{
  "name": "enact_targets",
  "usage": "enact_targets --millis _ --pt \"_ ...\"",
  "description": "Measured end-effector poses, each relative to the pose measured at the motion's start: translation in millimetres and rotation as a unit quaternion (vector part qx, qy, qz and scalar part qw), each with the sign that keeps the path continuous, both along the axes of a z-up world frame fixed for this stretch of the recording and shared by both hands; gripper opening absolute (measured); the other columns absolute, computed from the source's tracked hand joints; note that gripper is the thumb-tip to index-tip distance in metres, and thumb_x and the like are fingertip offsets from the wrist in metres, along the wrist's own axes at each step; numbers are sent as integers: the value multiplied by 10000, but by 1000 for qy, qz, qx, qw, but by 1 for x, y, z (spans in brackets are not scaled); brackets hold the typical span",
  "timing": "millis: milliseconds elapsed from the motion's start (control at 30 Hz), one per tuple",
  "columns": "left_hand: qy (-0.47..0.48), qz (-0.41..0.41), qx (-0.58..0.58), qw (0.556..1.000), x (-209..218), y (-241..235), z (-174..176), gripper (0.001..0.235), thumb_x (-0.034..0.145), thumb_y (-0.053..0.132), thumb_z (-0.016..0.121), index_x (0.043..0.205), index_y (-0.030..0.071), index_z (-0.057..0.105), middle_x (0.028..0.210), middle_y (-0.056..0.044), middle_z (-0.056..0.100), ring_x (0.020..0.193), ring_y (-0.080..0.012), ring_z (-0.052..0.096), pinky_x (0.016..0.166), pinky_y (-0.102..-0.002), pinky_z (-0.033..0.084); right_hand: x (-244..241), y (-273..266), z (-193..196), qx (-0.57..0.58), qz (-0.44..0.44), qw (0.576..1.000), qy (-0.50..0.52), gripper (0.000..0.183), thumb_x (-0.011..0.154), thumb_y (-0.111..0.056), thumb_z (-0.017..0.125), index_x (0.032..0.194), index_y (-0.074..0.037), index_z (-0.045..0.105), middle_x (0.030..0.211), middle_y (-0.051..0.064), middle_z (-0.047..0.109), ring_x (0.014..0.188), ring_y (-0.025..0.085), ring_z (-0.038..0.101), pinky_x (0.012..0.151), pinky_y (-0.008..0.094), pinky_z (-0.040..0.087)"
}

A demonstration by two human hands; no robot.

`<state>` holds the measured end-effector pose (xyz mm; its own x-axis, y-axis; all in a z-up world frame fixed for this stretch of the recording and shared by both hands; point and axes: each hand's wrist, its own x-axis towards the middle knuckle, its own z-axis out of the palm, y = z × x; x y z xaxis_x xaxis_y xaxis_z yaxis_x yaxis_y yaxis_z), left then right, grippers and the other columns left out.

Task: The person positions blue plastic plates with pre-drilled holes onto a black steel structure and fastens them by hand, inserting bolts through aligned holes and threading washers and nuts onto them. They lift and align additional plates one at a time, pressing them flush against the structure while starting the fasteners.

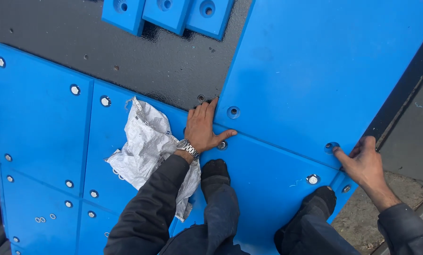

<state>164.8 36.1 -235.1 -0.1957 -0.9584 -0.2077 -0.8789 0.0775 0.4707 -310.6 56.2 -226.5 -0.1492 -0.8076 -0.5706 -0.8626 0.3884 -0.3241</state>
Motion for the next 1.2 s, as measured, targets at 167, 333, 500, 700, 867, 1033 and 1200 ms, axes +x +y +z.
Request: enact_targets --millis 167,333,500,700,867,1033,1200 --pt "17 11 20 1000 -2 1 0 1173 735 855 651 1482 -25 445 1123 -182 596 1014 -307 583 899 -486 421 -2 -2 -2 6 -23 999 25 620 838 -356 807 1158 53 468 841 165 656 709 286 703 593 426 587" --pt "7 16 21 1000 -3 -2 0 1149 737 846 651 1471 -16 458 1092 -171 604 994 -294 586 876 -476 426 4 -8 3 28 -18 999 14 626 821 -376 782 1174 29 461 846 166 637 697 285 716 544 423 613" --pt "5 19 33 999 -5 -6 7 1140 721 831 661 1463 -12 468 1072 -159 612 976 -283 591 848 -457 436 9 -11 7 34 -30 999 9 656 795 -395 784 1183 18 453 847 166 650 694 278 722 546 422 622" --pt "10 22 6 1000 -4 -6 4 1110 712 818 696 1427 -7 498 1039 -147 625 961 -269 594 830 -442 436 12 -14 9 57 -33 998 10 635 796 -411 780 1157 -2 455 842 165 652 680 276 732 547 413 631" --pt "-11 30 48 998 -11 -11 11 1111 660 808 720 1425 33 501 994 -123 623 908 -243 597 807 -428 441 10 -12 15 66 -50 997 -9 566 825 -417 747 1094 -20 445 828 168 643 655 269 739 516 407 646" --pt "-37 40 39 998 -14 -11 15 1106 628 801 738 1406 47 514 1004 -122 617 888 -235 595 774 -424 445 11 -16 20 63 3 998 -18 582 834 -443 743 1070 -28 412 794 163 633 636 259 708 518 415 596" --pt "-35 34 31 998 -12 -12 12 1069 661 758 737 1403 23 510 1048 -140 623 888 -247 610 792 -432 455 9 -23 29 86 32 995 -26 572 866 -463 722 1067 -22 419 774 173 627 625 247 695 520 404 594"
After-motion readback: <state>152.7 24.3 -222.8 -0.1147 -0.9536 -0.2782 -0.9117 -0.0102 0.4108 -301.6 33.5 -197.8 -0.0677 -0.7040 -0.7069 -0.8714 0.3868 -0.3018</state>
